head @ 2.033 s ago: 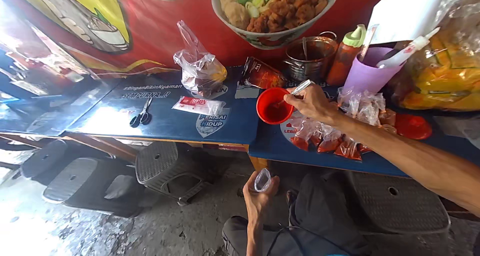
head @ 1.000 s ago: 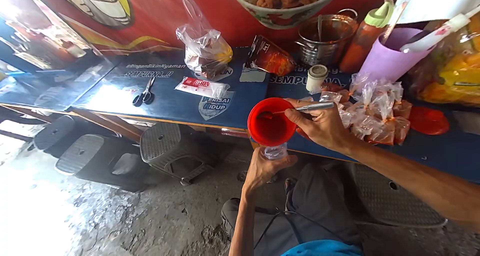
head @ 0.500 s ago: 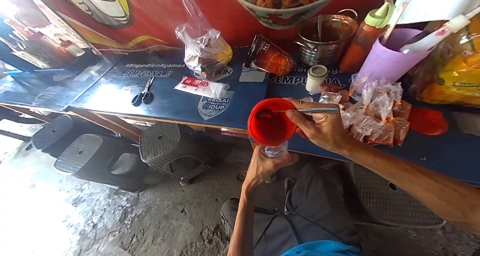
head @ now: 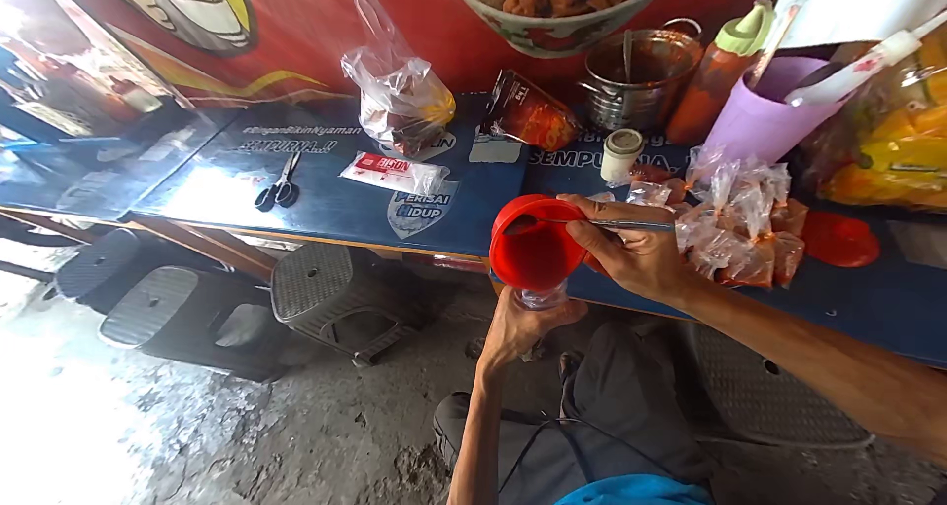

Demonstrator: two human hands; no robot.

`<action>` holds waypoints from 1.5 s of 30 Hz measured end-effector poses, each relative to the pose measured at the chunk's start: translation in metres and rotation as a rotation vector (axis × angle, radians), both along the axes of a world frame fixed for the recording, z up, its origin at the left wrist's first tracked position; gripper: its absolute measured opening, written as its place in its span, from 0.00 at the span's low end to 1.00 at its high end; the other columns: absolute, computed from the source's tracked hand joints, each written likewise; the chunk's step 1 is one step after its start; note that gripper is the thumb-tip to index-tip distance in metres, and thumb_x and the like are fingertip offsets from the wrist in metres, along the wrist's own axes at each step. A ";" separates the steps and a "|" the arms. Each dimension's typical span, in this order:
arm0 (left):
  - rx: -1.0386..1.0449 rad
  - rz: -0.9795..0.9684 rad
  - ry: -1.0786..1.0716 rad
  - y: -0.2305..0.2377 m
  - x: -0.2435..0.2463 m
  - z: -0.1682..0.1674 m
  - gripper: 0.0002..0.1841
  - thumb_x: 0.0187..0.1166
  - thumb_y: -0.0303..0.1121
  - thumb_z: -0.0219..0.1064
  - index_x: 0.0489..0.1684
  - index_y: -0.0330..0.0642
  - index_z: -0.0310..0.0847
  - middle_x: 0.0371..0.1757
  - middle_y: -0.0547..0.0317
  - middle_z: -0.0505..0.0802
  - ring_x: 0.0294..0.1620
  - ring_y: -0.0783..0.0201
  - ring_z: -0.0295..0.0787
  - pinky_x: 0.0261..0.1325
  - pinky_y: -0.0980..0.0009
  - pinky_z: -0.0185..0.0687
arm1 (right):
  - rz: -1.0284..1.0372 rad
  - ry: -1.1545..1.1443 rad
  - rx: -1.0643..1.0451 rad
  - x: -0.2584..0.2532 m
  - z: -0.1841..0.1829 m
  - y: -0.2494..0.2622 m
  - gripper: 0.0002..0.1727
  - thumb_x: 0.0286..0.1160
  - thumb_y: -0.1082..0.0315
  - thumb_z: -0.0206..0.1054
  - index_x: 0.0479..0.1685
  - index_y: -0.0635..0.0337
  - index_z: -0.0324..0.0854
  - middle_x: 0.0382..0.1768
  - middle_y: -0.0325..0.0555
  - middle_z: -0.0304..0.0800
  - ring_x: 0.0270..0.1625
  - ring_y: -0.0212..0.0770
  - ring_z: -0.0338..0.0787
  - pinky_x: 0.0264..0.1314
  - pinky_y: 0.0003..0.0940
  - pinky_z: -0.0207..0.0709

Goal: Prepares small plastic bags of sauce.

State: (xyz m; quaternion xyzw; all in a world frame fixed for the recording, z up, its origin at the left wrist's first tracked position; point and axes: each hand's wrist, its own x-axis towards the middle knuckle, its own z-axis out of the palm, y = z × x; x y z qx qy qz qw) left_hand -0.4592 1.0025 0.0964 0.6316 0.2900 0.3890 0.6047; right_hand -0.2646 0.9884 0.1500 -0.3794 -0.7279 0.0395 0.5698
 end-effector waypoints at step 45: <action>-0.083 -0.457 -0.516 0.100 -0.050 0.022 0.09 0.71 0.47 0.77 0.34 0.56 0.92 0.31 0.71 0.93 0.40 0.71 0.91 0.62 0.67 0.84 | -0.510 0.161 -1.066 0.086 0.025 0.115 0.11 0.74 0.64 0.73 0.39 0.65 0.86 0.27 0.45 0.87 0.23 0.35 0.81 0.32 0.37 0.77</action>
